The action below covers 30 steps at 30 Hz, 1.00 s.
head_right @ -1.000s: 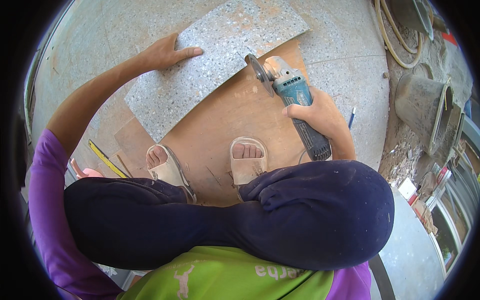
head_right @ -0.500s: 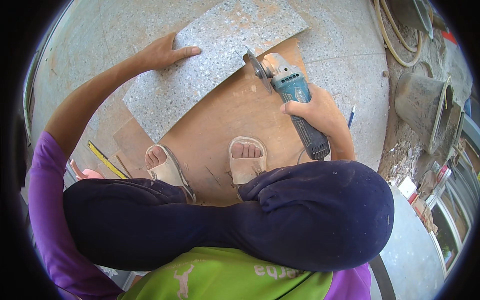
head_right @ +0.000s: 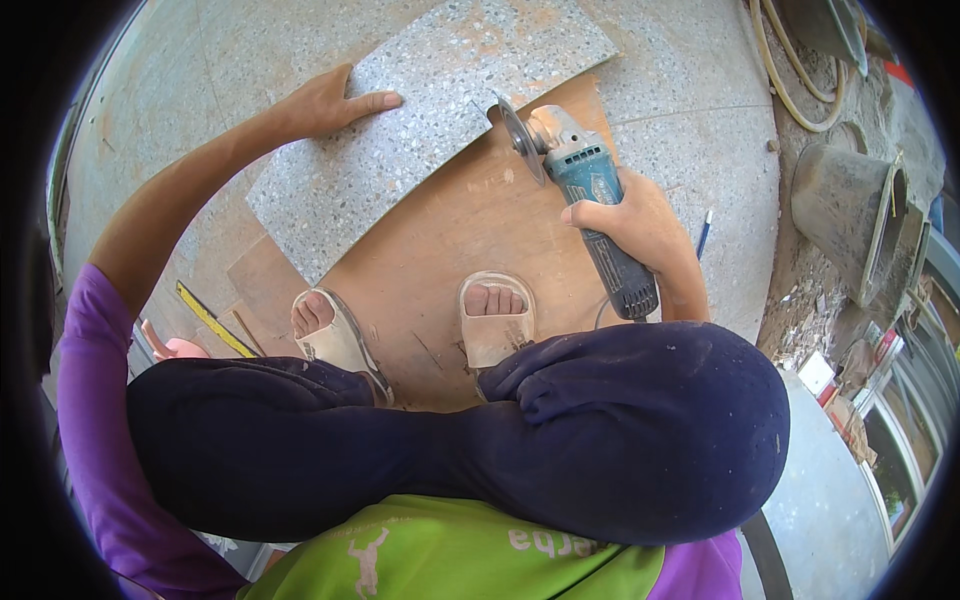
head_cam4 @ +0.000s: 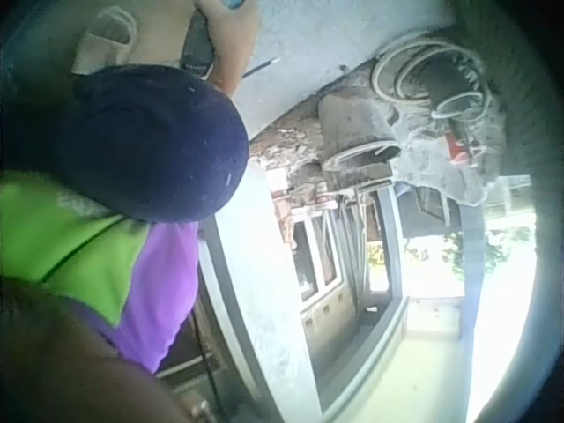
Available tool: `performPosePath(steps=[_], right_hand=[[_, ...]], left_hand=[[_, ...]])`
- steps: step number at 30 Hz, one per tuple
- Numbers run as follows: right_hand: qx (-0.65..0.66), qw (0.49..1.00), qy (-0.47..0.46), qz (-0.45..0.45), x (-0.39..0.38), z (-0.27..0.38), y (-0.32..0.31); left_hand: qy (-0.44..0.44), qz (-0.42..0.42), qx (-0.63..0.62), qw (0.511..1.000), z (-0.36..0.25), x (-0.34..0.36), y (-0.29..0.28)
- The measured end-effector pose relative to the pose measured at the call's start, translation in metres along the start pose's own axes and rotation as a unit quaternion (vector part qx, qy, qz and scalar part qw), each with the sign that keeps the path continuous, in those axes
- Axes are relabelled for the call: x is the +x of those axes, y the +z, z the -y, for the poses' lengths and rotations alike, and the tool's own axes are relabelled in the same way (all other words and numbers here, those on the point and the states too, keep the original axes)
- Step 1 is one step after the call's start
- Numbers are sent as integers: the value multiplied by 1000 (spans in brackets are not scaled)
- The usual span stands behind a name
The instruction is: Measure, cut a notch into a tile using an angle grinder, and then test the fit on a staircase step.
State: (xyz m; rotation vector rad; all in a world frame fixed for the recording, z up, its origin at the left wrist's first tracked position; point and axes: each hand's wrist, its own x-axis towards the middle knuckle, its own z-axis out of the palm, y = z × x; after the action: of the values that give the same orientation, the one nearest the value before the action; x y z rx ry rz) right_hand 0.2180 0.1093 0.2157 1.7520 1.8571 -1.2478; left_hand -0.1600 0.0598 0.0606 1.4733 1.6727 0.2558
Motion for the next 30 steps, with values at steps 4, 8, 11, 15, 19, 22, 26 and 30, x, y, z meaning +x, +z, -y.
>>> performPosePath(steps=[4, 8, 11, 15, 19, 22, 26, 30], right_hand=[[-2, 1000, -2, 5, -1, 0, 1], [-1, 1000, 4, -1, -5, -7, -2], [-7, 1000, 18, 4, -11, -2, -1], [-17, 999, 32, 13, -10, -2, 2], [0, 1000, 15, 11, -9, 5, 6], [-1, 1000, 12, 5, -7, 2, 8], [8, 1000, 13, 8, -6, 0, 9], [19, 1000, 6, -1, -7, 2, 9]], left_hand=[[-8, 6, 4, 1000, 0, -1, -2], [5, 0, 6, 1000, 0, 2, -1], [14, -3, -3, 1000, 3, 2, 0], [4, 4, 1, 1000, 0, 1, -1], [-1, 0, 8, 1000, 0, 0, -1], [-9, 0, 12, 1000, -2, 0, 1], [-9, 4, 11, 1000, 0, 0, -1], [-11, -2, 15, 1000, -3, 0, -1]])
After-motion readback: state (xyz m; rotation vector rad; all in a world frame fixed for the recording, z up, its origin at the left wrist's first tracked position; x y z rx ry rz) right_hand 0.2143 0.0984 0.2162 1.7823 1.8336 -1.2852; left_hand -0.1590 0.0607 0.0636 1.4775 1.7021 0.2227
